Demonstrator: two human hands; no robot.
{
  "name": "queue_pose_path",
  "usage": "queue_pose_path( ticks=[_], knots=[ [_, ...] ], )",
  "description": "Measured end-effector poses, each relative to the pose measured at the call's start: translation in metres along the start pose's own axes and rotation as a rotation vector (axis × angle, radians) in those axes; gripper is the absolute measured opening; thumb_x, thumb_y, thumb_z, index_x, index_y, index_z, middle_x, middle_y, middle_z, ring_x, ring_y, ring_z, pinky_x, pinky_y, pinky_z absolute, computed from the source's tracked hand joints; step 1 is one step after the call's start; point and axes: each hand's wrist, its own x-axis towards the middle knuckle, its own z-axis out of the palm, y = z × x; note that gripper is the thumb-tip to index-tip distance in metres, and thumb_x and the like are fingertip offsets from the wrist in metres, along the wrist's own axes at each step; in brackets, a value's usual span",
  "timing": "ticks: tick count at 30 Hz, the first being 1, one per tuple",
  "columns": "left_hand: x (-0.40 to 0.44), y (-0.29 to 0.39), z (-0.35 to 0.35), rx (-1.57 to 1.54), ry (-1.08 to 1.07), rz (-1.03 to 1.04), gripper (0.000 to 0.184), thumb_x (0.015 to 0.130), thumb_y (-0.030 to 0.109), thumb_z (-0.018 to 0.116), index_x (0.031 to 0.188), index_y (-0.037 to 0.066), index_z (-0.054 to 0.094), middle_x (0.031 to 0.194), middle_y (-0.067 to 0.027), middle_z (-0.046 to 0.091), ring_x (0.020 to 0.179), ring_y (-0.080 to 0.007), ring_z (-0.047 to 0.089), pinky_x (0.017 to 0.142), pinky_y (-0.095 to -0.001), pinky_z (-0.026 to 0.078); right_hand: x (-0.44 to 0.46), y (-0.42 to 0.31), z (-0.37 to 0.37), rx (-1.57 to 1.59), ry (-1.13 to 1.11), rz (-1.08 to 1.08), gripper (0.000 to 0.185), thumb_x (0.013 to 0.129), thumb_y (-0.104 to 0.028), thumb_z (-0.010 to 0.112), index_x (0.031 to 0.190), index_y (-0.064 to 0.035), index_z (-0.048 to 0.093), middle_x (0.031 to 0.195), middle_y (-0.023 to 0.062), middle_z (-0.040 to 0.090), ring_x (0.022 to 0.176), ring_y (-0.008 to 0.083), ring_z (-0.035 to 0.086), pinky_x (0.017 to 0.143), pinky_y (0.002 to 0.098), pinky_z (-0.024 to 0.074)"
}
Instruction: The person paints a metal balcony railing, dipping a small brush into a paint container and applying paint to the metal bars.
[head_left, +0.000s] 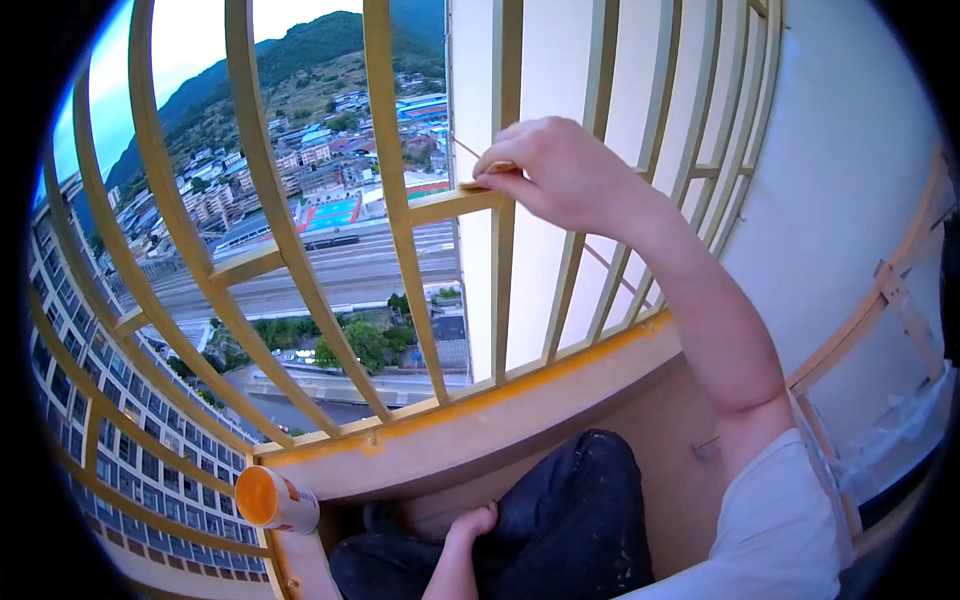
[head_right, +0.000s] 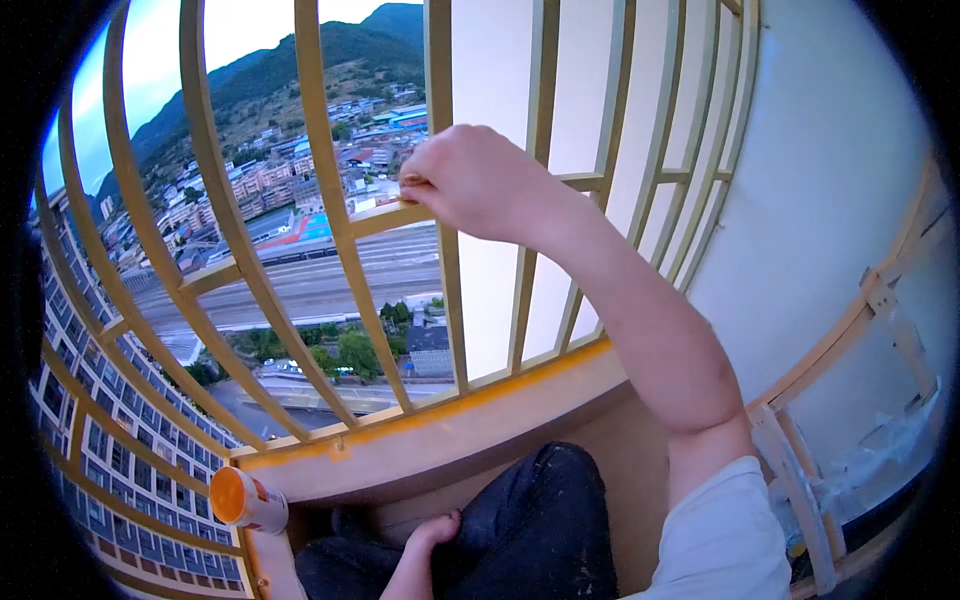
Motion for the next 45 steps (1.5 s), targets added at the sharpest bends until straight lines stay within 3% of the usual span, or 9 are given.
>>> queue_pose_path(
  ticks=[10, 15, 17, 22, 30, 36, 40, 44, 45],
  knots=[
    [-0.003, 0.001, -0.003, -0.018, 0.023, -0.025, 0.07, 0.105, 0.045, 0.016, 0.144, 0.0, 0.052, 0.154, -0.0212, 0.044, 0.146, -0.0356, 0.039, 0.123, -0.0417, 0.027, 0.006, -0.016, -0.026, -0.037, -0.101, 0.312, 0.026, 0.098, -0.02, 0.062, 0.091, 0.0016, 0.076, 0.064, 0.0133, 0.064, 0.06, 0.0235, 0.062, 0.062, 0.0365, 0.0489],
    [-0.005, 0.002, -0.003, -0.023, -0.005, -0.017, 0.069, 0.105, 0.044, 0.016, 0.144, 0.0, 0.052, 0.154, -0.0217, 0.044, 0.146, -0.0353, 0.039, 0.123, -0.0418, 0.027, 0.004, -0.009, -0.011, -0.023, -0.005, 0.15, 0.026, 0.097, -0.021, 0.063, 0.091, 0.001, 0.076, 0.065, 0.0125, 0.064, 0.059, 0.0214, 0.061, 0.061, 0.037, 0.0484],
    [0.01, -0.006, 0.008, -0.013, 0.089, -0.003, 0.068, 0.105, 0.042, 0.015, 0.143, 0.0, 0.054, 0.153, -0.0219, 0.046, 0.145, -0.036, 0.041, 0.122, -0.0425, 0.029, 0.002, -0.022, -0.034, 0.065, -0.057, 0.344, 0.031, 0.097, -0.021, 0.063, 0.077, 0.0009, 0.068, 0.064, 0.0147, 0.062, 0.061, 0.028, 0.062, 0.065, 0.0407, 0.0515],
    [0.029, -0.018, 0.016, 0.018, 0.052, 0.051, 0.063, 0.105, 0.04, 0.019, 0.141, 0.004, 0.057, 0.151, -0.0214, 0.048, 0.141, -0.0375, 0.046, 0.121, -0.0454, 0.033, -0.004, -0.016, -0.008, 0.062, -0.035, 0.177, 0.025, 0.097, -0.02, 0.064, 0.089, -0.0003, 0.075, 0.068, 0.0148, 0.066, 0.061, 0.025, 0.064, 0.066, 0.0384, 0.0521],
    [0.008, -0.006, 0.008, -0.022, 0.067, 0.025, 0.064, 0.105, 0.041, 0.019, 0.141, 0.004, 0.057, 0.151, -0.0201, 0.049, 0.141, -0.0368, 0.046, 0.121, -0.0444, 0.032, -0.022, -0.062, 0.049, 0.071, 0.306, -0.068, 0.019, 0.094, -0.007, 0.069, 0.111, -0.0068, 0.077, 0.087, 0.011, 0.071, 0.079, 0.0197, 0.069, 0.068, 0.0323, 0.0536],
    [0.03, -0.015, 0.018, 0.012, 0.01, 0.023, 0.064, 0.105, 0.042, 0.02, 0.143, 0.005, 0.056, 0.153, -0.0183, 0.046, 0.143, -0.0344, 0.044, 0.122, -0.0423, 0.031, -0.002, -0.055, 0.05, 0.186, 0.284, -0.024, 0.019, 0.091, -0.005, 0.07, 0.109, -0.0073, 0.077, 0.088, 0.0104, 0.073, 0.084, 0.0238, 0.071, 0.072, 0.035, 0.0556],
    [0.008, -0.004, 0.008, -0.071, 0.066, 0.035, 0.063, 0.105, 0.041, 0.02, 0.144, 0.005, 0.055, 0.154, -0.0175, 0.046, 0.144, -0.034, 0.043, 0.122, -0.0424, 0.03, 0.011, -0.047, 0.013, 0.35, 0.671, 0.153, 0.016, 0.097, -0.005, 0.063, 0.105, -0.0045, 0.077, 0.095, 0.0103, 0.077, 0.082, 0.0179, 0.072, 0.075, 0.0324, 0.0572],
    [0.03, -0.015, 0.019, -0.039, 0.074, 0.076, 0.064, 0.106, 0.042, 0.018, 0.144, 0.005, 0.054, 0.154, -0.0163, 0.046, 0.144, -0.0343, 0.042, 0.122, -0.0424, 0.03, 0.012, -0.064, 0.046, 0.208, 0.15, 0.064, 0.013, 0.094, -0.007, 0.066, 0.1, -0.0039, 0.077, 0.092, 0.0123, 0.076, 0.08, 0.0216, 0.073, 0.072, 0.0325, 0.0564],
    [0.028, -0.016, 0.02, -0.043, 0.067, 0.081, 0.064, 0.106, 0.042, 0.018, 0.144, 0.005, 0.054, 0.154, -0.0163, 0.046, 0.144, -0.0343, 0.042, 0.122, -0.0424, 0.03, 0.017, -0.055, 0.046, 0.155, 0.273, 0.085, 0.012, 0.092, -0.004, 0.067, 0.099, -0.0032, 0.077, 0.089, 0.014, 0.075, 0.079, 0.0245, 0.072, 0.072, 0.0333, 0.0564]
  ],
)
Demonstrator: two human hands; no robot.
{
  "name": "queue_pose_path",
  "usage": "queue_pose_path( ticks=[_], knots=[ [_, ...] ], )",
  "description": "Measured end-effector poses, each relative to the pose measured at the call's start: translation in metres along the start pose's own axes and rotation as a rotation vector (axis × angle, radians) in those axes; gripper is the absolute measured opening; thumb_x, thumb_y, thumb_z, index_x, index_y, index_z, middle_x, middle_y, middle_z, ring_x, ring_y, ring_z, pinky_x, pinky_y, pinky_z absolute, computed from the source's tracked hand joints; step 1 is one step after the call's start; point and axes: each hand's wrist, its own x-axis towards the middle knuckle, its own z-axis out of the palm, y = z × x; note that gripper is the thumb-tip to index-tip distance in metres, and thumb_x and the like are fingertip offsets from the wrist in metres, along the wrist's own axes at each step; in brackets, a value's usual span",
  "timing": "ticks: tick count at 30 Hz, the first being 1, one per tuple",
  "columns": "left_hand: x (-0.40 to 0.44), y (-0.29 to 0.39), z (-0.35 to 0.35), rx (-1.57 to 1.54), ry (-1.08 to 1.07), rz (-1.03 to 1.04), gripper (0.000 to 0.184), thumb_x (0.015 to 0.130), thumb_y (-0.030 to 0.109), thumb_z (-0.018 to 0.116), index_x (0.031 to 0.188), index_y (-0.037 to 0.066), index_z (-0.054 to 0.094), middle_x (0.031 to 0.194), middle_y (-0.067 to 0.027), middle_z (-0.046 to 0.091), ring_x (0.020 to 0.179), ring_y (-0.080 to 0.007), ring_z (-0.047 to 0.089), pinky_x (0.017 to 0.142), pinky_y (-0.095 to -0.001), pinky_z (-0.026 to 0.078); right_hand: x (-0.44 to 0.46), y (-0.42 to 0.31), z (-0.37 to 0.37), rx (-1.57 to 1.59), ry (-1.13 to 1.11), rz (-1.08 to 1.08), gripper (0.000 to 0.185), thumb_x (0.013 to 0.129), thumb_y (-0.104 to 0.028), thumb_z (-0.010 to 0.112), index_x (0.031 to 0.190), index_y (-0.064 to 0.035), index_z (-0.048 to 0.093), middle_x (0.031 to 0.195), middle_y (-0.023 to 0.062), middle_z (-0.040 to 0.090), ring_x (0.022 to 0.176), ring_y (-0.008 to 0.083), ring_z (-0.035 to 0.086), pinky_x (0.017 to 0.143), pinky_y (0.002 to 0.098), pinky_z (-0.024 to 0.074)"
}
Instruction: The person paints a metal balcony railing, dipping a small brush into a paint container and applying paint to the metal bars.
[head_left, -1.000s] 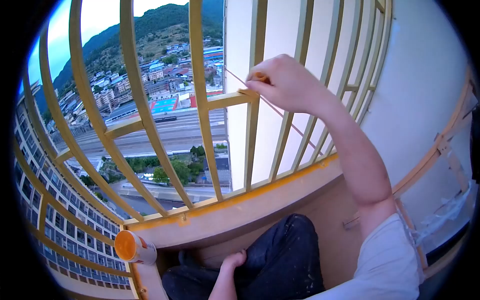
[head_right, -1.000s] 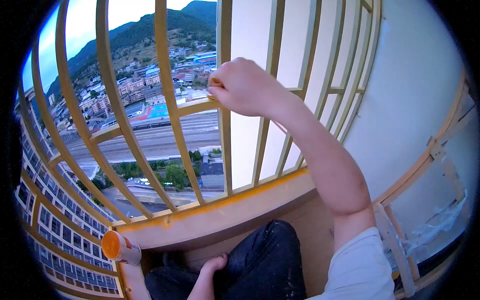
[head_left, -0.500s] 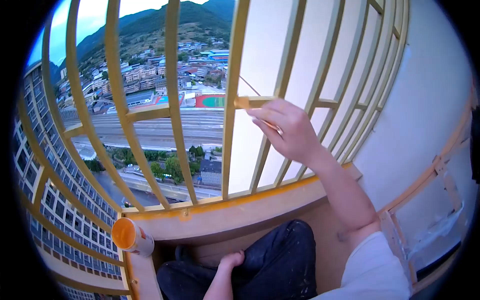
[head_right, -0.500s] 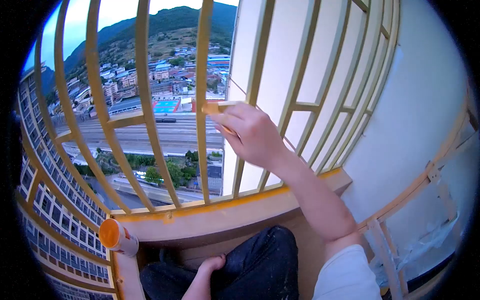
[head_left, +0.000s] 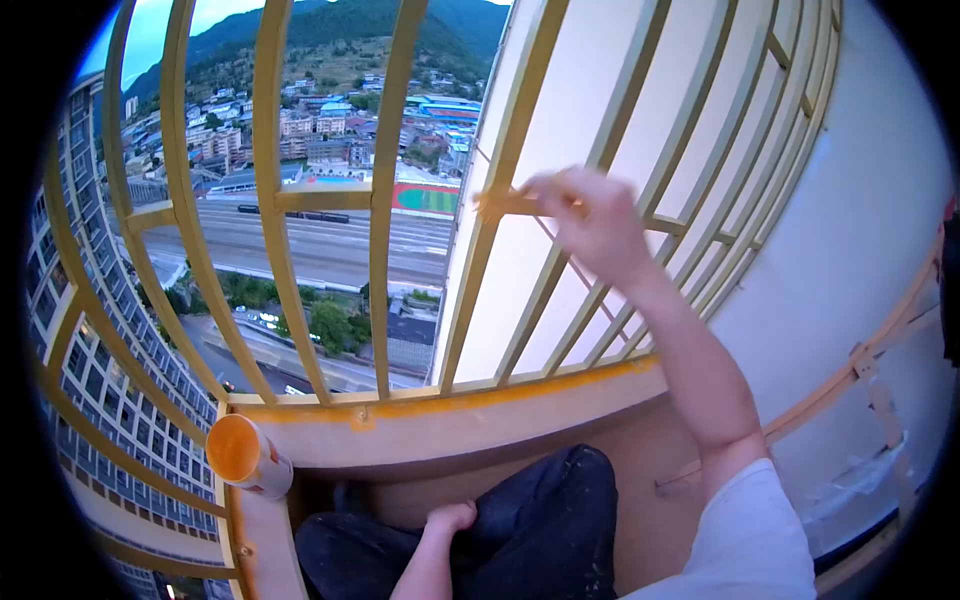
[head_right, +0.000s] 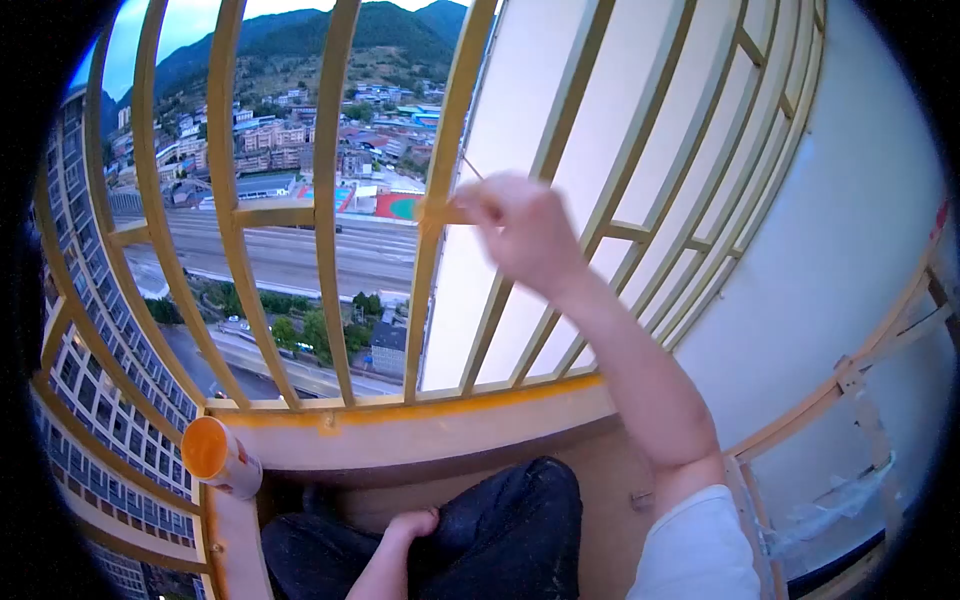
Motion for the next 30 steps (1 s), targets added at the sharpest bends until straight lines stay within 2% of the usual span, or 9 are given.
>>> queue_pose_path(
  ticks=[3, 5, 7, 12, 15, 18, 22, 25, 30],
  knots=[
    [0.0, 0.003, 0.002, -0.041, 0.018, -0.038, 0.063, 0.105, 0.041, 0.02, 0.142, 0.005, 0.056, 0.154, -0.0159, 0.046, 0.145, -0.0343, 0.042, 0.122, -0.0418, 0.03, 0.019, -0.006, -0.031, -0.175, 0.392, -0.161, 0.009, 0.09, -0.001, 0.069, 0.096, -0.0004, 0.076, 0.089, 0.0138, 0.074, 0.078, 0.0253, 0.072, 0.07, 0.0341, 0.0569],
    [0.002, 0.004, 0.002, -0.021, 0.012, -0.046, 0.056, 0.104, 0.037, 0.028, 0.14, 0.008, 0.059, 0.152, -0.0159, 0.05, 0.142, -0.0342, 0.046, 0.12, -0.0429, 0.033, 0.012, -0.023, -0.02, -0.047, 0.356, -0.073, 0.009, 0.09, -0.001, 0.069, 0.096, -0.0006, 0.076, 0.087, 0.0135, 0.074, 0.077, 0.0256, 0.072, 0.068, 0.0336, 0.0568],
    [0.001, 0.004, -0.001, -0.046, 0.074, -0.005, 0.054, 0.103, 0.036, 0.03, 0.139, 0.008, 0.06, 0.15, -0.016, 0.051, 0.14, -0.0349, 0.047, 0.118, -0.0433, 0.035, 0.004, -0.024, 0.002, 0.025, -0.043, -0.053, 0.009, 0.09, -0.002, 0.069, 0.096, -0.0012, 0.076, 0.085, 0.0137, 0.074, 0.077, 0.0252, 0.072, 0.067, 0.0333, 0.0565],
    [-0.027, 0.017, -0.012, -0.098, 0.187, -0.035, 0.049, 0.1, 0.033, 0.04, 0.134, 0.008, 0.064, 0.145, -0.0165, 0.057, 0.136, -0.0364, 0.052, 0.114, -0.0447, 0.041, 0.016, -0.026, -0.006, -0.664, 0.257, -0.558, 0.023, 0.075, -0.007, 0.075, 0.098, -0.0072, 0.075, 0.082, 0.007, 0.063, 0.075, 0.0239, 0.063, 0.062, 0.0373, 0.0507],
    [-0.014, 0.013, -0.008, -0.074, 0.032, -0.062, 0.061, 0.105, 0.04, 0.022, 0.141, 0.008, 0.059, 0.153, -0.0157, 0.049, 0.142, -0.0363, 0.046, 0.121, -0.0435, 0.031, -0.043, -0.035, 0.055, -0.535, -0.225, -0.547, 0.015, 0.079, -0.017, 0.068, 0.085, -0.0039, 0.064, 0.08, 0.0078, 0.057, 0.072, 0.0234, 0.058, 0.064, 0.0365, 0.046],
    [-0.023, 0.017, -0.013, -0.089, 0.028, -0.062, 0.063, 0.105, 0.041, 0.021, 0.141, 0.005, 0.059, 0.151, -0.0177, 0.05, 0.141, -0.0356, 0.047, 0.12, -0.0442, 0.033, -0.124, -0.059, 0.123, -0.093, -0.564, -0.372, 0.014, 0.084, -0.01, 0.068, 0.095, -0.0024, 0.066, 0.079, 0.0089, 0.06, 0.074, 0.0273, 0.061, 0.067, 0.0407, 0.0511],
    [-0.026, 0.018, -0.012, -0.139, 0.094, -0.063, 0.053, 0.102, 0.037, 0.035, 0.137, 0.008, 0.062, 0.146, -0.0156, 0.057, 0.136, -0.0351, 0.053, 0.114, -0.0481, 0.04, -0.078, -0.037, 0.118, -0.229, -0.275, -0.28, 0.009, 0.094, -0.008, 0.06, 0.088, -0.0034, 0.062, 0.071, 0.0133, 0.059, 0.068, 0.0314, 0.062, 0.062, 0.0435, 0.0518],
    [-0.022, 0.017, -0.012, -0.074, 0.07, -0.057, 0.059, 0.106, 0.039, 0.024, 0.133, 0.007, 0.065, 0.144, -0.0159, 0.058, 0.134, -0.0352, 0.054, 0.115, -0.0475, 0.039, 0.0, -0.052, 0.061, -0.551, -0.014, -0.384, 0.003, 0.093, -0.005, 0.062, 0.092, -0.0034, 0.064, 0.077, 0.0112, 0.06, 0.07, 0.0282, 0.062, 0.061, 0.0412, 0.0513],
    [-0.024, 0.018, -0.015, -0.086, 0.071, -0.049, 0.056, 0.106, 0.035, 0.026, 0.129, 0.007, 0.068, 0.141, -0.0157, 0.061, 0.131, -0.0342, 0.057, 0.111, -0.0476, 0.043, 0.003, -0.076, 0.068, -0.705, -0.289, -0.575, 0.006, 0.083, -0.006, 0.064, 0.088, -0.0017, 0.064, 0.087, 0.0118, 0.062, 0.076, 0.0267, 0.064, 0.062, 0.0362, 0.0534]
  ],
)
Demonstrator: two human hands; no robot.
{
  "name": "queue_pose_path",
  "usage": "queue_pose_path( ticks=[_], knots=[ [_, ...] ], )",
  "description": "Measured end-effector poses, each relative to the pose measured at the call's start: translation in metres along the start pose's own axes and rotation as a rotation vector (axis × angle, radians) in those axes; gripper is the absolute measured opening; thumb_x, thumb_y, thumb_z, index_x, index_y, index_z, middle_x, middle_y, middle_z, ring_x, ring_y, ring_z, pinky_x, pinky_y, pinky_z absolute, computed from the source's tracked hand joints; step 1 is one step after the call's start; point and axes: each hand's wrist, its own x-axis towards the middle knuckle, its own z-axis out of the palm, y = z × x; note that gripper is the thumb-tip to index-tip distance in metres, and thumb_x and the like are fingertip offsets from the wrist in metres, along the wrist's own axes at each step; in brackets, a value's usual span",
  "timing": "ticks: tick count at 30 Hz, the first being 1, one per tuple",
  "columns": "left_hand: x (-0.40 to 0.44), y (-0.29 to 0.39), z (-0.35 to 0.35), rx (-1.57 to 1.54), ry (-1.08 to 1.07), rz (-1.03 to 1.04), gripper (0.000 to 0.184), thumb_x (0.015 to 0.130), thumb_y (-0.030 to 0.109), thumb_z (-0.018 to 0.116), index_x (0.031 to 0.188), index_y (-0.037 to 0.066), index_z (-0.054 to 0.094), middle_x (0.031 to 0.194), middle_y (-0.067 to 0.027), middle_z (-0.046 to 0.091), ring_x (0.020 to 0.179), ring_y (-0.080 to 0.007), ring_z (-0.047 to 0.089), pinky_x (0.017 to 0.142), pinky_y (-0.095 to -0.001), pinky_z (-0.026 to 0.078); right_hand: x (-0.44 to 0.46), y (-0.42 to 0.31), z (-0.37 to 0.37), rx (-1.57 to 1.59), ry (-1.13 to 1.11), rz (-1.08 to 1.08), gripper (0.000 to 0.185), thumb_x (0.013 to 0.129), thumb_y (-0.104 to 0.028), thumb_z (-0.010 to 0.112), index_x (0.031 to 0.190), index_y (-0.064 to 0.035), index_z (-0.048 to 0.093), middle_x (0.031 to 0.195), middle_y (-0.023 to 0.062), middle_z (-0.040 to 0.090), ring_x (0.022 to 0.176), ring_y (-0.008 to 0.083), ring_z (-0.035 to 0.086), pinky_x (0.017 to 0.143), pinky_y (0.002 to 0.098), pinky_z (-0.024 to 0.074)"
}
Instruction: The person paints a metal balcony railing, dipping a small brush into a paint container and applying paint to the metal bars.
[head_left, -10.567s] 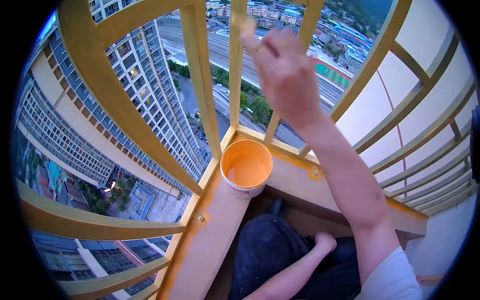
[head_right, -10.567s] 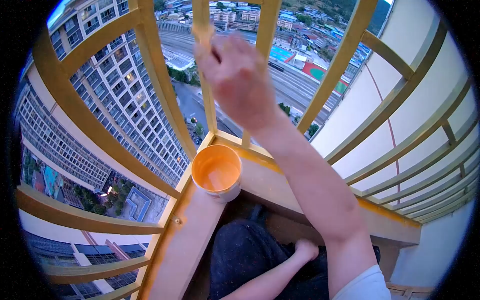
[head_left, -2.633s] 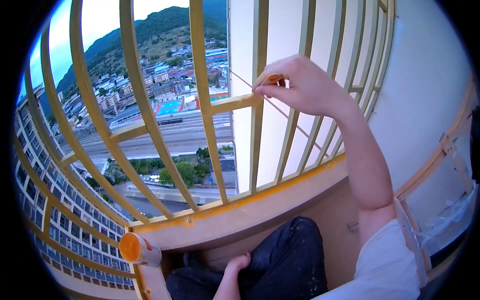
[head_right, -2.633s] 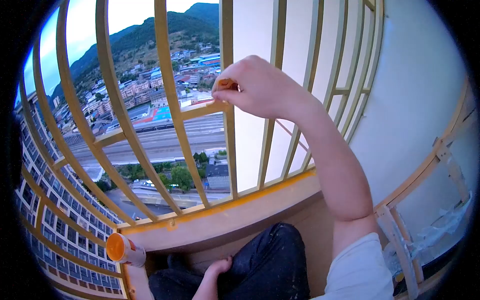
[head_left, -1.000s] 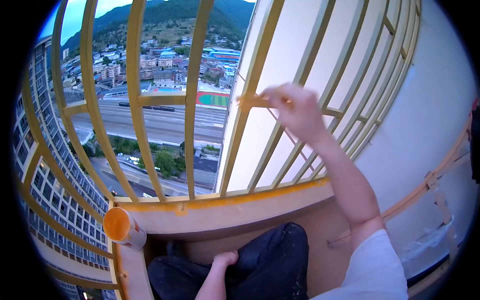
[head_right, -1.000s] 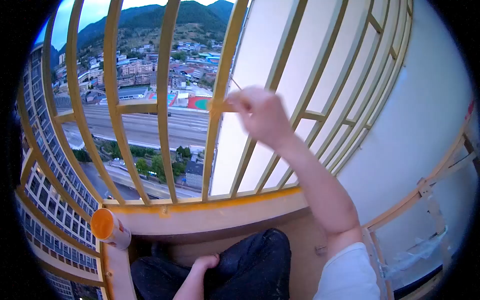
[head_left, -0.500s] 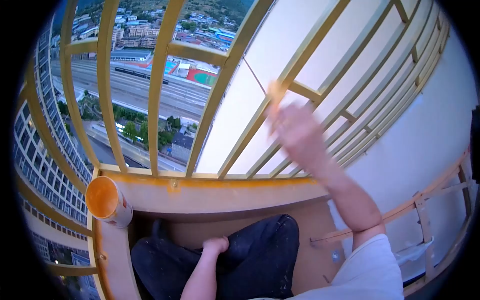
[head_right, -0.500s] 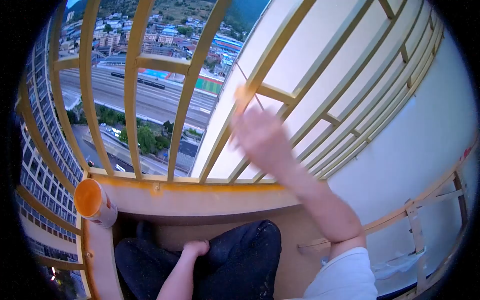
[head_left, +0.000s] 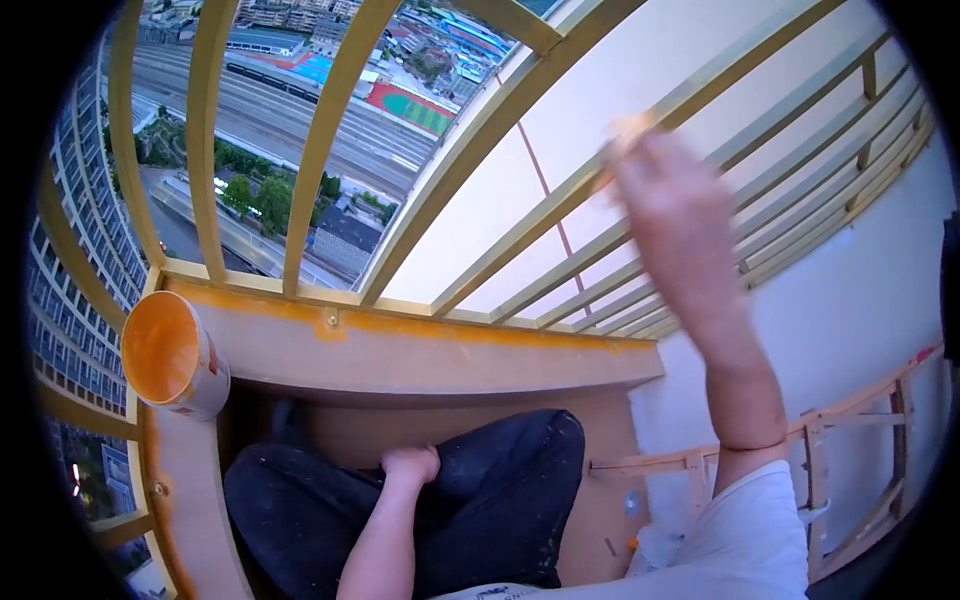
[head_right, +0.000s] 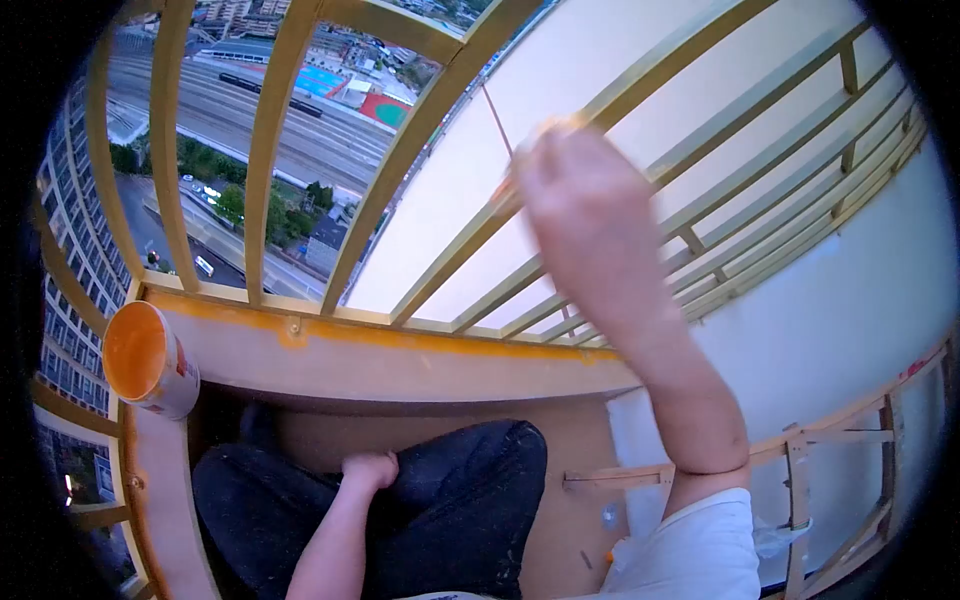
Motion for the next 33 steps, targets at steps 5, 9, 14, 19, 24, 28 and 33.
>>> queue_pose_path(
  ticks=[5, 9, 14, 19, 24, 28, 33],
  knots=[
    [-0.006, 0.003, 0.003, -0.062, 0.106, -0.022, 0.055, 0.105, 0.036, 0.028, 0.127, 0.008, 0.07, 0.137, -0.0154, 0.064, 0.127, -0.0348, 0.06, 0.109, -0.047, 0.045, -0.041, -0.074, 0.027, 0.354, -0.337, -0.298, 0.009, 0.077, -0.009, 0.064, 0.082, -0.0019, 0.061, 0.079, 0.0106, 0.058, 0.082, 0.0234, 0.064, 0.066, 0.0339, 0.0535],
    [0.004, -0.002, 0.007, -0.006, 0.009, 0.003, 0.055, 0.105, 0.037, 0.028, 0.128, 0.009, 0.069, 0.136, -0.0153, 0.064, 0.126, -0.0347, 0.061, 0.108, -0.0467, 0.046, -0.01, -0.036, 0.006, -0.015, -0.258, -0.013, 0.007, 0.076, -0.01, 0.065, 0.077, -0.0046, 0.061, 0.075, 0.0071, 0.058, 0.079, 0.0202, 0.063, 0.064, 0.0319, 0.0523],
    [0.011, -0.003, 0.024, 0.012, 0.226, 0.029, 0.049, 0.104, 0.034, 0.035, 0.128, 0.008, 0.069, 0.133, -0.015, 0.067, 0.124, -0.0349, 0.063, 0.101, -0.052, 0.051, -0.049, -0.085, 0.044, 0.357, -0.39, -0.314, 0.009, 0.076, -0.013, 0.065, 0.078, -0.0052, 0.061, 0.075, 0.0053, 0.058, 0.076, 0.0189, 0.06, 0.063, 0.0324, 0.0514],
    [-0.003, 0.0, 0.005, -0.023, 0.021, -0.03, 0.049, 0.103, 0.034, 0.035, 0.128, 0.008, 0.069, 0.133, -0.0146, 0.067, 0.124, -0.0344, 0.063, 0.102, -0.0518, 0.05, -0.016, -0.062, 0.031, 0.083, -0.211, 0.02, 0.009, 0.078, -0.014, 0.065, 0.078, -0.0049, 0.063, 0.076, 0.0071, 0.059, 0.075, 0.0192, 0.061, 0.063, 0.0305, 0.053],
    [0.005, -0.002, 0.019, -0.008, 0.21, 0.005, 0.05, 0.103, 0.036, 0.035, 0.126, 0.008, 0.07, 0.134, -0.0148, 0.066, 0.125, -0.0353, 0.062, 0.103, -0.0499, 0.049, -0.074, -0.144, 0.075, 0.339, -0.441, -0.265, 0.013, 0.078, -0.012, 0.064, 0.087, -0.0021, 0.066, 0.076, 0.0078, 0.06, 0.077, 0.0206, 0.063, 0.06, 0.032, 0.0531],
    [-0.011, 0.004, -0.012, -0.053, -0.06, -0.017, 0.055, 0.104, 0.036, 0.03, 0.134, 0.007, 0.065, 0.142, -0.0174, 0.06, 0.132, -0.0349, 0.057, 0.112, -0.0477, 0.041, -0.053, -0.135, 0.081, 0.373, -0.346, -0.026, 0.014, 0.08, -0.016, 0.064, 0.082, -0.0023, 0.067, 0.076, 0.0102, 0.065, 0.084, 0.024, 0.068, 0.064, 0.0311, 0.0562],
    [-0.003, 0.0, 0.002, -0.028, 0.192, -0.01, 0.055, 0.104, 0.037, 0.03, 0.133, 0.006, 0.065, 0.14, -0.0182, 0.061, 0.13, -0.0348, 0.058, 0.11, -0.0479, 0.044, -0.096, -0.187, 0.111, 0.645, -0.463, -0.277, 0.014, 0.078, -0.014, 0.064, 0.085, -0.0022, 0.065, 0.078, 0.0088, 0.062, 0.078, 0.0221, 0.064, 0.065, 0.0325, 0.0551]
  ],
)
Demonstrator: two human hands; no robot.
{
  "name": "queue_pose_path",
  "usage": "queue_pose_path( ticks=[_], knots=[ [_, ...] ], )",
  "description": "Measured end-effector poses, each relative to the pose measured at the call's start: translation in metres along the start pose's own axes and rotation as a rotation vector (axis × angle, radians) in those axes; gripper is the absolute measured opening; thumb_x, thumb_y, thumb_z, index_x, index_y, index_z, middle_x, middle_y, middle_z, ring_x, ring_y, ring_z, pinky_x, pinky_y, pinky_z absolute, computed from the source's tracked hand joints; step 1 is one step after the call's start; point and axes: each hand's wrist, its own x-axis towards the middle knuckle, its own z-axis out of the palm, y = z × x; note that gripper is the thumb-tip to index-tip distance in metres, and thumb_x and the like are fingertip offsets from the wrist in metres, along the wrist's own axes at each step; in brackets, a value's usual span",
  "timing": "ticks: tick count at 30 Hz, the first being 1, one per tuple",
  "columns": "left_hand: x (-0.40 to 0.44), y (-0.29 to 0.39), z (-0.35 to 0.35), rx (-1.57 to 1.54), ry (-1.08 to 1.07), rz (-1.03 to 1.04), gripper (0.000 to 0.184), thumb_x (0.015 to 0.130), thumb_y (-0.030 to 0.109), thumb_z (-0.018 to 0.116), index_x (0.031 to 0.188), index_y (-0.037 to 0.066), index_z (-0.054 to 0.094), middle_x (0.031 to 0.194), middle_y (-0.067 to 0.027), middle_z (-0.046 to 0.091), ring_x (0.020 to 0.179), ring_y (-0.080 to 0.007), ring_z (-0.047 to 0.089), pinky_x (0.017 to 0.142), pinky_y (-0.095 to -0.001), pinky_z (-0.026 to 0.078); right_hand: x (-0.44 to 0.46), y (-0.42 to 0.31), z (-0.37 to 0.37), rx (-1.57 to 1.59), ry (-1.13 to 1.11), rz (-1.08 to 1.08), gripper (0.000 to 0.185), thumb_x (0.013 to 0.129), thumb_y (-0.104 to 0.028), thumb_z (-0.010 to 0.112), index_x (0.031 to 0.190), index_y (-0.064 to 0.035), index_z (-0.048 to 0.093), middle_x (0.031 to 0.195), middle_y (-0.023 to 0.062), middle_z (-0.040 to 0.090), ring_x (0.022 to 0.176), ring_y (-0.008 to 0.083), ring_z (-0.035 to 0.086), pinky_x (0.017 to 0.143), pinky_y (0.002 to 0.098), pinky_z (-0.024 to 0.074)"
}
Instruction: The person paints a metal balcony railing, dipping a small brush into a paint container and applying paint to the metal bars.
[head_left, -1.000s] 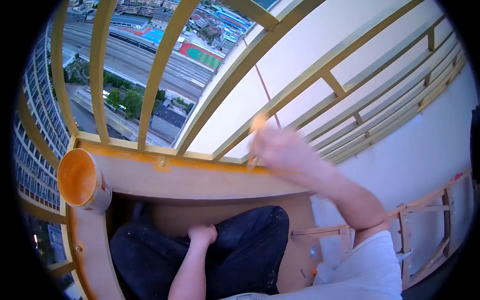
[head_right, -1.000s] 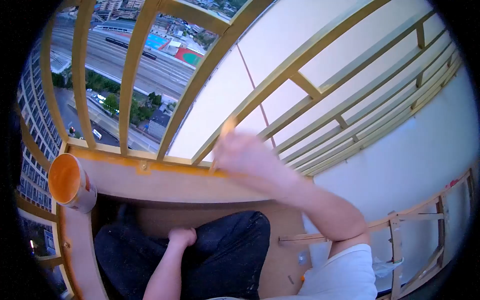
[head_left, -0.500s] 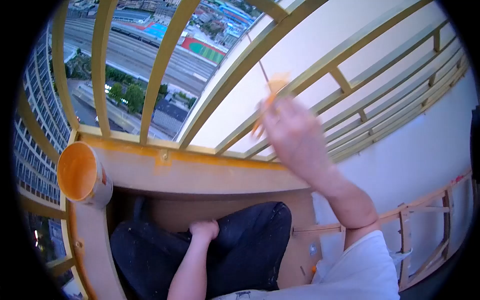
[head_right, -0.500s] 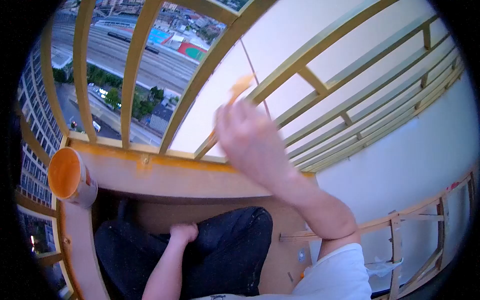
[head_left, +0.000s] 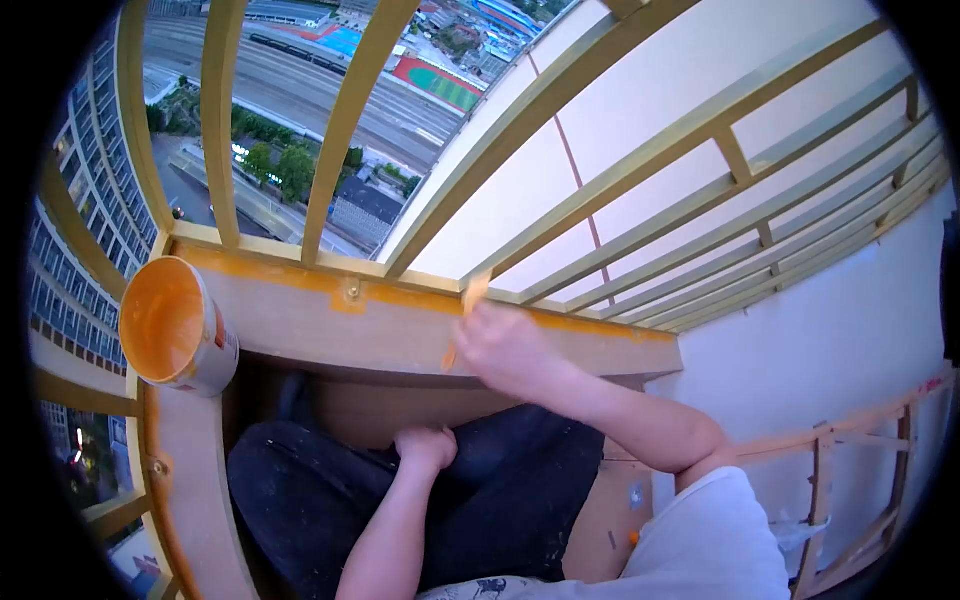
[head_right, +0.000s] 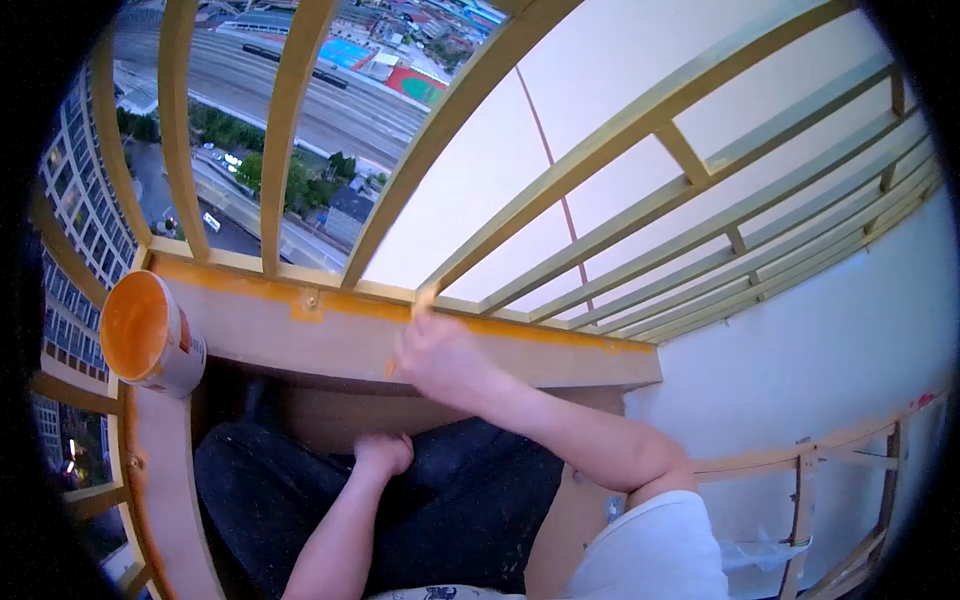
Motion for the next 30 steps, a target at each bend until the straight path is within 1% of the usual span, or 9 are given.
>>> queue_pose_path(
  ticks=[3, 5, 6, 7, 10, 13, 16, 18, 30],
  knots=[
    [-0.01, 0.007, -0.011, 0.008, -0.11, -0.004, 0.055, 0.104, 0.037, 0.03, 0.132, 0.006, 0.066, 0.139, -0.018, 0.062, 0.129, -0.035, 0.058, 0.109, -0.0478, 0.045, 0.008, 0.016, -0.006, -0.121, 0.086, 0.298, 0.009, 0.078, -0.013, 0.063, 0.079, -0.0045, 0.062, 0.078, 0.009, 0.063, 0.081, 0.024, 0.065, 0.07, 0.0334, 0.056],
    [-0.005, 0.006, -0.013, 0.031, -0.274, -0.048, 0.055, 0.105, 0.037, 0.03, 0.131, 0.006, 0.067, 0.138, -0.0178, 0.063, 0.13, -0.0351, 0.058, 0.109, -0.0476, 0.045, -0.003, -0.001, 0.028, -0.015, 0.075, 0.158, 0.009, 0.078, -0.013, 0.063, 0.079, -0.0045, 0.062, 0.077, 0.0087, 0.062, 0.08, 0.0239, 0.065, 0.069, 0.0337, 0.0557],
    [-0.001, 0.003, 0.002, 0.027, -0.091, -0.03, 0.055, 0.105, 0.037, 0.03, 0.127, 0.006, 0.069, 0.135, -0.0179, 0.065, 0.127, -0.0353, 0.06, 0.107, -0.0476, 0.046, -0.002, -0.006, 0.032, 0.085, 0.061, 0.01, 0.008, 0.078, -0.013, 0.063, 0.079, -0.0045, 0.061, 0.075, 0.0084, 0.06, 0.079, 0.0237, 0.064, 0.067, 0.034, 0.0554],
    [0.005, -0.001, 0.018, 0.022, 0.087, -0.013, 0.055, 0.105, 0.037, 0.03, 0.123, 0.006, 0.071, 0.131, -0.0179, 0.067, 0.124, -0.0355, 0.062, 0.106, -0.0476, 0.047, -0.001, -0.001, 0.034, -0.018, 0.158, 0.015, 0.008, 0.078, -0.013, 0.063, 0.078, -0.0049, 0.061, 0.076, 0.009, 0.06, 0.08, 0.0232, 0.065, 0.067, 0.0354, 0.0558],
    [0.003, 0.0, 0.005, 0.002, -0.12, -0.005, 0.056, 0.105, 0.037, 0.03, 0.113, 0.006, 0.076, 0.122, -0.0178, 0.071, 0.115, -0.0365, 0.067, 0.101, -0.0481, 0.05, 0.01, 0.018, 0.026, -0.018, 0.125, 0.275, 0.009, 0.078, -0.014, 0.062, 0.079, -0.0046, 0.062, 0.078, 0.0098, 0.062, 0.083, 0.0248, 0.066, 0.07, 0.0358, 0.0569],
    [0.004, -0.002, 0.012, 0.058, 0.089, 0.029, 0.048, 0.102, 0.036, 0.039, 0.121, 0.007, 0.072, 0.125, -0.0158, 0.07, 0.118, -0.0349, 0.066, 0.098, -0.049, 0.052, 0.002, -0.003, 0.039, 0.057, 0.062, 0.126, 0.012, 0.08, -0.013, 0.062, 0.085, -0.0024, 0.062, 0.081, 0.0092, 0.061, 0.084, 0.0249, 0.065, 0.072, 0.0356, 0.0567],
    [0.003, 0.001, 0.004, 0.039, -0.177, -0.003, 0.05, 0.103, 0.037, 0.037, 0.117, 0.007, 0.074, 0.122, -0.0154, 0.071, 0.116, -0.0345, 0.067, 0.097, -0.0487, 0.052, 0.01, 0.007, 0.036, -0.024, 0.159, 0.186, 0.014, 0.081, -0.015, 0.062, 0.088, -0.0027, 0.062, 0.085, 0.009, 0.062, 0.086, 0.0232, 0.063, 0.074, 0.0336, 0.0548],
    [-0.002, 0.003, -0.001, 0.066, -0.151, -0.002, 0.051, 0.103, 0.038, 0.036, 0.116, 0.007, 0.074, 0.121, -0.0154, 0.072, 0.115, -0.0345, 0.067, 0.096, -0.0488, 0.053, 0.008, 0.007, 0.047, -0.012, -0.006, 0.14, 0.013, 0.081, -0.014, 0.062, 0.088, -0.0036, 0.062, 0.085, 0.0089, 0.062, 0.086, 0.0225, 0.063, 0.072, 0.033, 0.0543],
    [-0.002, 0.004, -0.004, 0.055, -0.118, -0.02, 0.057, 0.104, 0.039, 0.03, 0.109, 0.005, 0.076, 0.115, -0.0175, 0.073, 0.107, -0.0371, 0.07, 0.097, -0.0489, 0.053, 0.015, -0.004, 0.032, -0.017, 0.242, 0.124, 0.009, 0.079, -0.013, 0.062, 0.083, -0.0049, 0.062, 0.08, 0.0084, 0.062, 0.082, 0.0237, 0.062, 0.073, 0.0328, 0.0534]
  ],
)
